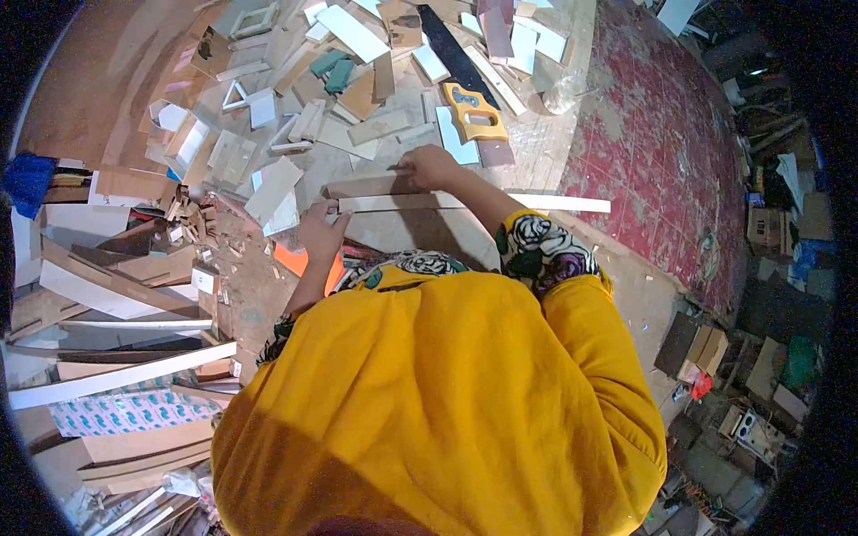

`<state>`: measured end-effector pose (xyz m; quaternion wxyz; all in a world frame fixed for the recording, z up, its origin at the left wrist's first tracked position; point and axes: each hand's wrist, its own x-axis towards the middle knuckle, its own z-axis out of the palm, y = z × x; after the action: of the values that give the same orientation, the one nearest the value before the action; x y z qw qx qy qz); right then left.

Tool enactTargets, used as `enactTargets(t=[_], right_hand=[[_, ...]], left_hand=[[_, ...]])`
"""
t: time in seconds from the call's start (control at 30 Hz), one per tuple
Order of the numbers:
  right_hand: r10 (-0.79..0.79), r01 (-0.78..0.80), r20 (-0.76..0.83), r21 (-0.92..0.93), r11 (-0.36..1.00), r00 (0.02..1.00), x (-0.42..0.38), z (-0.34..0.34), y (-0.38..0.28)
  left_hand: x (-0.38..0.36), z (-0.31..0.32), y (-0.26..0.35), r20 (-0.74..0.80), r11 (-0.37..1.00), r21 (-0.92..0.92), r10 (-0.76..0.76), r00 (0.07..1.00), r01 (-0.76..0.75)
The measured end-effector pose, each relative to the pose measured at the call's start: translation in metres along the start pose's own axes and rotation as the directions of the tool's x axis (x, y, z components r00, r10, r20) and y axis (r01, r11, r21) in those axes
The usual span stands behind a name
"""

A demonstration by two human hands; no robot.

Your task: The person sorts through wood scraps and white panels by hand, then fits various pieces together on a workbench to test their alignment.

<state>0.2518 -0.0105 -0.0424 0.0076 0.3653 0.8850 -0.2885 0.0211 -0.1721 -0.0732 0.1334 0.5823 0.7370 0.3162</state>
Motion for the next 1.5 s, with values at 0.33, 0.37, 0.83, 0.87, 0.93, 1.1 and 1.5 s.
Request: enactTargets(t=[0.33,0.37,0.83,0.87,0.93,1.1,1.5], right_hand=[[0.047,-0.095,-0.425,-0.091,0.991,0.904,-0.030,-0.001,-0.002],[0.066,-0.122,-0.472,-0.089,0.989,0.879,-0.029,0.003,0.005],[0.251,-0.246,-0.491,0.075,0.966,0.834,-0.035,-0.006,0.003],[0.229,-0.271,-0.558,0.008,0.962,0.798,-0.035,-0.008,0.001],[0.241,-0.260,-0.510,0.035,0.965,0.826,-0.037,-0.012,0.000],[0.140,-0.098,-0.273,0.163,0.982,0.952,-0.065,0.014,-0.015],[0.238,-0.191,-0.377,0.160,0.969,0.895,-0.105,0.029,0.008]], left_hand=[[0.001,-0.001,0.001,-0.003,1.000,0.030,0.009,1.000,-0.009],[0.001,-0.001,0.000,-0.007,0.999,0.033,0.010,1.000,-0.010],[0.004,-0.003,-0.009,0.089,0.994,0.042,0.095,0.992,-0.099],[0.005,-0.003,-0.010,0.090,0.994,0.043,0.097,0.991,-0.102],[0.005,-0.003,-0.011,0.116,0.998,0.007,0.069,0.991,-0.070],[0.004,-0.003,-0.013,0.123,0.995,0.001,0.097,0.988,-0.097],[0.004,-0.008,-0.012,0.153,0.990,0.018,0.137,0.979,-0.141]])
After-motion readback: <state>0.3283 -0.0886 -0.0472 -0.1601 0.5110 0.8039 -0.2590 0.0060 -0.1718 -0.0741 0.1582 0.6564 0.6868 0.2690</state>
